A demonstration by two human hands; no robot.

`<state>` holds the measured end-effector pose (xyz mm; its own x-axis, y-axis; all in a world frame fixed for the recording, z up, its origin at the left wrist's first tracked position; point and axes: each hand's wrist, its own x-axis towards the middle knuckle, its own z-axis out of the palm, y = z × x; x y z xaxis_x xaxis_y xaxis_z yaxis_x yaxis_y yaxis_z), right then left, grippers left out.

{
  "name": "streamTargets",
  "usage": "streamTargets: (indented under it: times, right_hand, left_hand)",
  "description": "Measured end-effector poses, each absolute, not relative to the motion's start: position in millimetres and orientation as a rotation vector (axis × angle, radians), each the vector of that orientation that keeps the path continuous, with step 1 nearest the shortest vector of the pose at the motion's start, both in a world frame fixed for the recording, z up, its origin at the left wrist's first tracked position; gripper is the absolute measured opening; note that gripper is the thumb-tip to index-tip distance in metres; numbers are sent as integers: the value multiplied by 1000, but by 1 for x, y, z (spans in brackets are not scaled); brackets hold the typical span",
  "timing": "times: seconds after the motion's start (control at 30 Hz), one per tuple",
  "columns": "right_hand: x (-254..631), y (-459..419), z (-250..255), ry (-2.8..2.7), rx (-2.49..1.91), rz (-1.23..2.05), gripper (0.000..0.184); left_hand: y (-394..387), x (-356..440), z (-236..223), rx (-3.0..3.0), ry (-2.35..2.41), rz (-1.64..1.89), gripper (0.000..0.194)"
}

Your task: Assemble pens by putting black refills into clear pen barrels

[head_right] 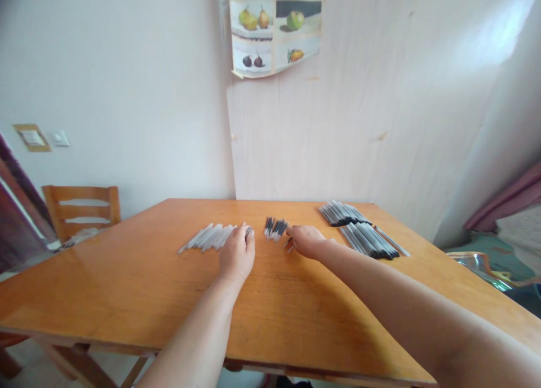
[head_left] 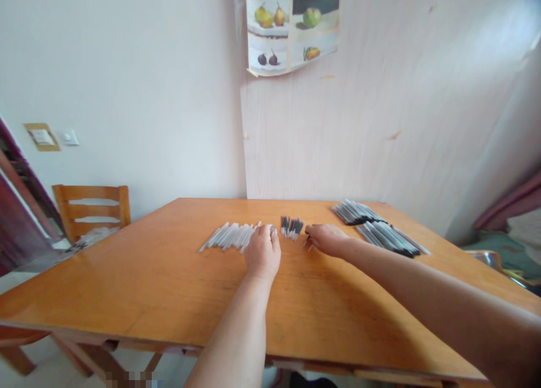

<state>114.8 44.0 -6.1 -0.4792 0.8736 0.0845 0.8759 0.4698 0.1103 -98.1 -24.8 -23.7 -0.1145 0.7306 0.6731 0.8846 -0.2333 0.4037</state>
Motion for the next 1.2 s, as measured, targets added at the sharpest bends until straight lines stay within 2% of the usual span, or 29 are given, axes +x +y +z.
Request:
streamTargets:
  times: [0.3, 0.67, 0.87, 1.03, 1.2]
  right_hand:
    - [123, 44, 2, -2876, -1402, -394, 30]
    - [109, 51, 6, -3163, -1290, -537, 17]
    - [103, 43, 9, -3238, -1113, -498, 27]
    - [95, 35, 12, -3217, -1199, -424, 32]
    - [88, 28, 18, -3068, -1261, -218, 28]
  left_hand:
    - [-22, -97, -26, -1983, -1817, -1235, 20]
    - [-20, -98, -27, -2046, -1797, -1264, 16]
    - [-19, -98, -27, -2044, -1783, -1331, 16]
    - [-16, -97, -29, -2031, -1763, -1411, 15]
    - [-13, -97, -31, -2005, -1743, -1481, 15]
